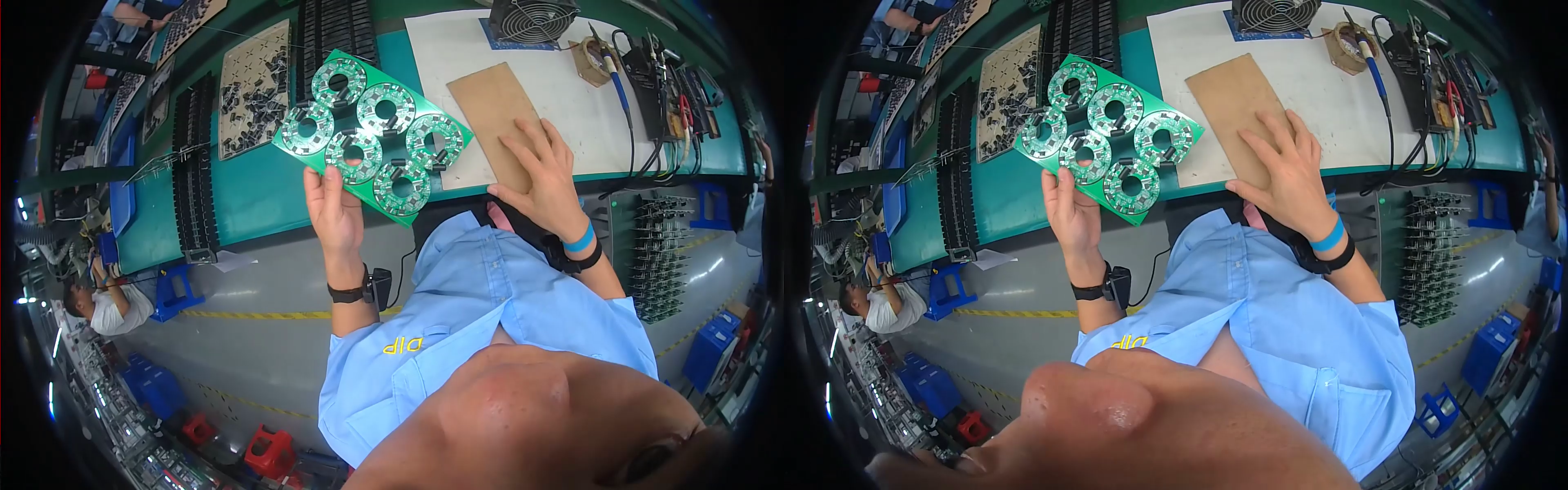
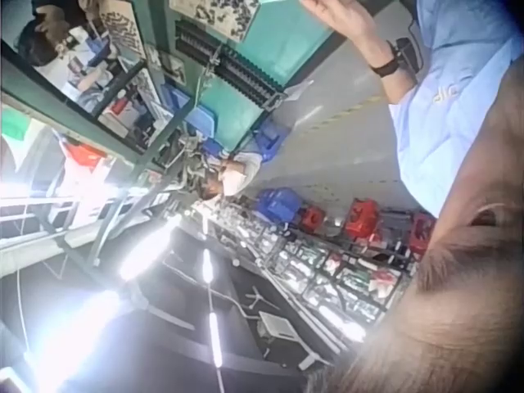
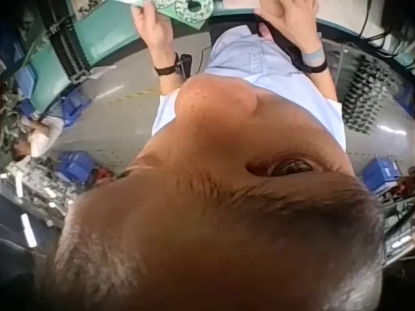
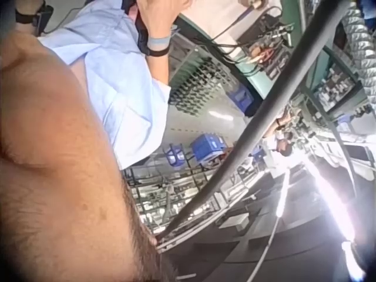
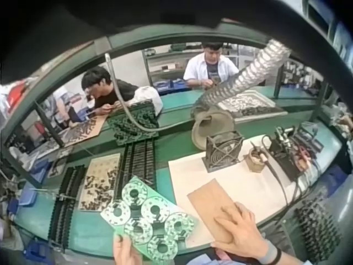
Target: Soldering components onto a printed circuit board at an industrial workstation.
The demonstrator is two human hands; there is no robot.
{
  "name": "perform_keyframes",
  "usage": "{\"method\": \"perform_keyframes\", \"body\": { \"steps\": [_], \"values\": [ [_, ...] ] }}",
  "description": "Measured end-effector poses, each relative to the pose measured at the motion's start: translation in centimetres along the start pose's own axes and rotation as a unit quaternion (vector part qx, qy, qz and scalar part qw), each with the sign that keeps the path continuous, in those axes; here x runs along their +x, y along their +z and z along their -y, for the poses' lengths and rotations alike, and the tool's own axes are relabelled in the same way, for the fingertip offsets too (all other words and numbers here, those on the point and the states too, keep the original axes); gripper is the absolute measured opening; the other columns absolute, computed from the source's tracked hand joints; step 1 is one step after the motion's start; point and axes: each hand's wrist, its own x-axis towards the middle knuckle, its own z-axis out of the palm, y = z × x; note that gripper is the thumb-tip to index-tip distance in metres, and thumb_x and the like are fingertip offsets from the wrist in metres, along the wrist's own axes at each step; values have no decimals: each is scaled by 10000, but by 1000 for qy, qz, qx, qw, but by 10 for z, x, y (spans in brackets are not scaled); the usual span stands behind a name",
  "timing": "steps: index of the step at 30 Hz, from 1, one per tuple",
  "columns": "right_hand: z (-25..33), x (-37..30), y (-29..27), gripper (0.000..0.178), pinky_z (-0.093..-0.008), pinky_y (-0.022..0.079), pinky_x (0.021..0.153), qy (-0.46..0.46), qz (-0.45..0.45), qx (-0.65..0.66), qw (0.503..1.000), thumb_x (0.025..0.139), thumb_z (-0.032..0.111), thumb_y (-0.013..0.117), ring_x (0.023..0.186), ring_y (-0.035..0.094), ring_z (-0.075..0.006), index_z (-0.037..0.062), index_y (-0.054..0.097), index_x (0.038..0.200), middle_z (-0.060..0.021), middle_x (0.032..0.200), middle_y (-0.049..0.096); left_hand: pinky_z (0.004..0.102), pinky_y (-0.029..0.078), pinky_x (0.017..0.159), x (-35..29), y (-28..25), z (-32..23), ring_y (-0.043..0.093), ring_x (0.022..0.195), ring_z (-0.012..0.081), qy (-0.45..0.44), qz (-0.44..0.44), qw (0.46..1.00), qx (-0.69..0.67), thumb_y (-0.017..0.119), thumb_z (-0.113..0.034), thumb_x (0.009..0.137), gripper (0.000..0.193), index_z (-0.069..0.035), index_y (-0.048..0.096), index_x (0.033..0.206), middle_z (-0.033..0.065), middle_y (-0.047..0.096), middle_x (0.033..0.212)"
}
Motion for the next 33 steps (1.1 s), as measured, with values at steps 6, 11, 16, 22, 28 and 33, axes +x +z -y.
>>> {"method": "perform_keyframes", "body": {
  "steps": [6, 11, 16, 22, 28, 33],
  "values": [
    [-6, -4, -11, 719, -552, 303, 1178, 12, 14, 57, 998, 649, 285, 941, 1473, 352, -451, 124, 691, 1303, -105, 1554, 500, 377, 571, 943, 6, 8, 4, 676, 1098, 192, -5, -3, 1000, 14, 479, -152, 1126, 245, -47, 500, 1347, 128, 683, 1213],
    [-7, -8, -4, 680, -549, 307, 1171, -12, -7, 56, 998, 647, 241, 927, 1465, 361, -446, 122, 703, 1277, -114, 1535, 519, 373, 572, 944, 9, 9, 5, 677, 1097, 189, -6, -2, 1000, 17, 477, -149, 1126, 242, -47, 501, 1345, 129, 682, 1213],
    [-19, -15, -11, 648, -547, 305, 1183, -4, -36, 54, 998, 666, 217, 904, 1477, 353, -443, 119, 708, 1275, -136, 1529, 527, 364, 580, 930, 10, 15, 5, 679, 1090, 183, -13, -8, 1000, 16, 477, -145, 1126, 231, -51, 500, 1335, 129, 688, 1201],
    [-16, 14, -43, 614, -544, 314, 1194, -52, -123, 150, 980, 691, 239, 884, 1470, 360, -435, 125, 724, 1272, -157, 1502, 548, 319, 594, 856, 10, 36, 16, 694, 1027, 156, -77, 47, 995, 41, 494, -160, 1123, 216, -49, 499, 1308, 123, 703, 1163],
    [17, 31, -18, 630, -545, 321, 1188, -122, -80, 144, 979, 700, 296, 889, 1447, 374, -443, 139, 729, 1288, -142, 1494, 557, 280, 586, 825, 4, 64, 41, 700, 979, 129, -118, 73, 989, 41, 520, -172, 1117, 222, -46, 501, 1298, 112, 710, 1138],
    [22, 33, -10, 642, -550, 316, 1182, -114, -67, 127, 983, 719, 320, 885, 1440, 374, -449, 149, 719, 1316, -122, 1498, 558, 270, 583, 828, 11, 70, 43, 702, 963, 118, -116, 92, 988, 51, 541, -170, 1108, 206, -48, 517, 1272, 98, 716, 1113]
  ]
}}
